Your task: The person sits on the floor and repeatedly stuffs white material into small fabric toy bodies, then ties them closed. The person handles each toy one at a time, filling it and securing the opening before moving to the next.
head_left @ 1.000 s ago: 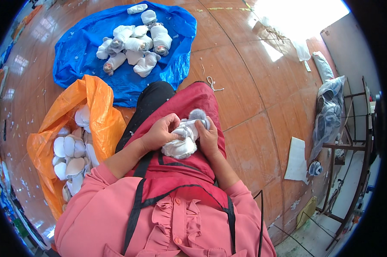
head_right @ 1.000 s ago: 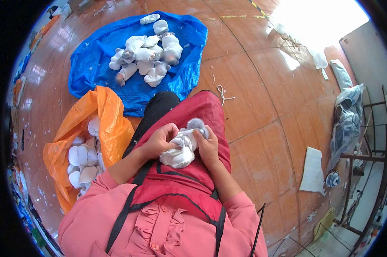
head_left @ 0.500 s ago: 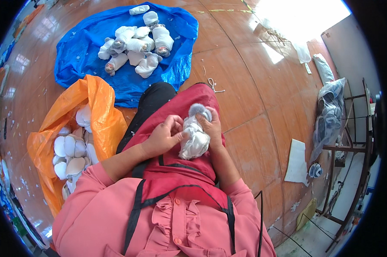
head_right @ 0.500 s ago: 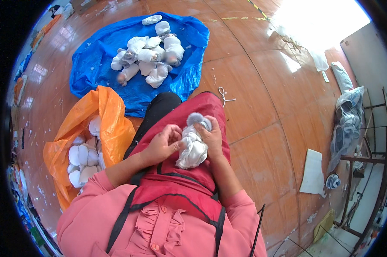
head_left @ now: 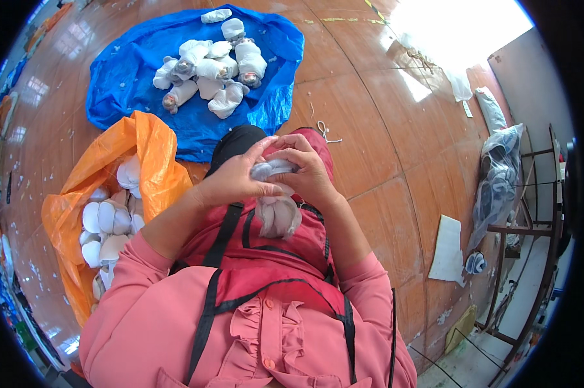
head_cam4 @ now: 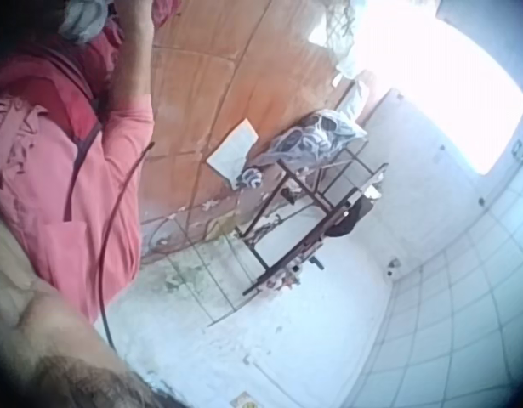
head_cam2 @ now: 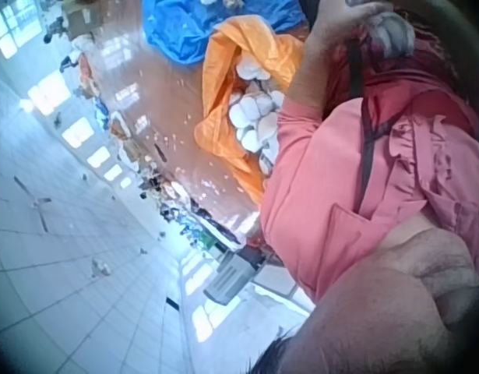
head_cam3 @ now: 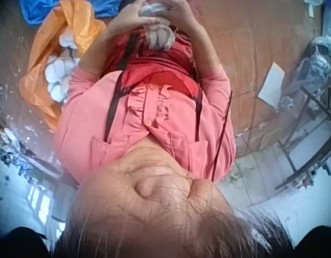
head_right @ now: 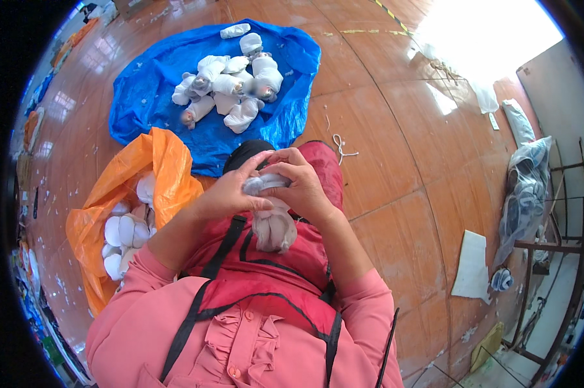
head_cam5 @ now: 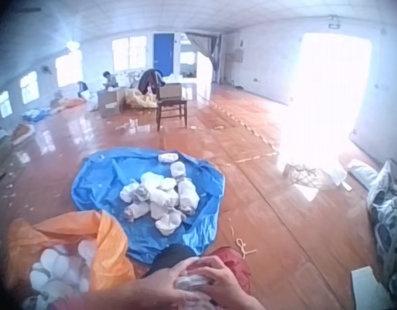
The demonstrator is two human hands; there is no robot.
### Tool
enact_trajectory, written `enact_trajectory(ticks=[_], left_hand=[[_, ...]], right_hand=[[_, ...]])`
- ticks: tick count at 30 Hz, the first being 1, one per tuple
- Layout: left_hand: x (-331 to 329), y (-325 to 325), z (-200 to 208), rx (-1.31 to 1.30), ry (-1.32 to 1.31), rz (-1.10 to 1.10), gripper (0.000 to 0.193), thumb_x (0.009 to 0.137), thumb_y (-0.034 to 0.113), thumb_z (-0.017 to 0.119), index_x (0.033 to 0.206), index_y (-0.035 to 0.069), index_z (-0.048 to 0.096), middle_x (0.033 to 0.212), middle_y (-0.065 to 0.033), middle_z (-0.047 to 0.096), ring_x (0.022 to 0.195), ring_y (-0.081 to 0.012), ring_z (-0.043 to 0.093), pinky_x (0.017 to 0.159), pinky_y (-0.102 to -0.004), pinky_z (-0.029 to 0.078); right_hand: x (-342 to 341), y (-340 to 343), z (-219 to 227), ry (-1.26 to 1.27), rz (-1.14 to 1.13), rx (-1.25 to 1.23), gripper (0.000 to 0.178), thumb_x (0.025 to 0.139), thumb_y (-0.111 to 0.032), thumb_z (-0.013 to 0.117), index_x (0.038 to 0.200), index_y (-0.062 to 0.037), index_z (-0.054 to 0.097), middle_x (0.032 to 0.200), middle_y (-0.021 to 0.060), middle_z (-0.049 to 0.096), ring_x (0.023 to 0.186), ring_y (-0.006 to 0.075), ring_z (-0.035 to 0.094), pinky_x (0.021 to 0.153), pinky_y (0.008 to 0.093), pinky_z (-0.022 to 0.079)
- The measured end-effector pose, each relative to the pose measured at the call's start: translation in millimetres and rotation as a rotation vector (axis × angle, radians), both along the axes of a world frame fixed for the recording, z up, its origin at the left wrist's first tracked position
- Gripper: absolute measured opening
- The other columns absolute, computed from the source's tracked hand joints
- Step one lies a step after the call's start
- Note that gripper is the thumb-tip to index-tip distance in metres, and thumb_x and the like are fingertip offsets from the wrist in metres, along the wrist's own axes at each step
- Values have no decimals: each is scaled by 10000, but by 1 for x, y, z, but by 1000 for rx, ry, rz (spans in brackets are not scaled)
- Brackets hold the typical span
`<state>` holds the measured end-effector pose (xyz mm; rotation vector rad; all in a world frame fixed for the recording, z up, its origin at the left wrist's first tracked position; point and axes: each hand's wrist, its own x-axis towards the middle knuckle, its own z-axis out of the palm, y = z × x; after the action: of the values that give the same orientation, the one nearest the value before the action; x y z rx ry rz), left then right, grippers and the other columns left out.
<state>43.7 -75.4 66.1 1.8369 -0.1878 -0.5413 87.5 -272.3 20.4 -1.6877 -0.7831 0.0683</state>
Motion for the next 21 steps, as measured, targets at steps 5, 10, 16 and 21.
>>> enact_trajectory(ticks=[5, 10, 16, 21], left_hand=[[14, 14, 12, -335, 335, 0, 1166, 650, 346, 903, 1547, 74, 209, 1450, -204, 408, 1298, -249, 480, 1054, -366, 425], [21, 13, 13, -228, 324, -174, 1026, 667, 108, 870, 1514, 58, 294, 1335, -122, 535, 1236, -217, 524, 1029, -346, 444], [3, 1, 2, 33, -50, -188, 886, 664, 65, 812, 1447, 68, 396, 1186, -116, 627, 1089, -198, 619, 960, -340, 488], [-9, 13, -7, 71, -17, -32, 657, 694, 189, 844, 1276, 52, 572, 1140, -120, 657, 1042, -201, 641, 904, -328, 503]], right_hand=[[-3, 6, 23, 29, 117, -123, 417, 673, 44, 773, 1067, -81, 717, 1162, 80, 554, 1147, 253, 545, 958, 345, 477], [-5, 10, 48, 87, 270, -88, 508, 726, 134, 633, 1197, -58, 622, 1194, 78, 544, 1201, 249, 528, 1000, 350, 463], [-30, 8, -1, 500, 302, 454, 428, 803, 113, 627, 1205, -18, 556, 1243, 67, 504, 1195, 191, 530, 1023, 322, 444], [-45, -24, -17, 586, 90, 46, 328, 829, -65, 761, 1118, -48, 607, 1102, 42, 591, 1040, 144, 576, 915, 295, 470]])
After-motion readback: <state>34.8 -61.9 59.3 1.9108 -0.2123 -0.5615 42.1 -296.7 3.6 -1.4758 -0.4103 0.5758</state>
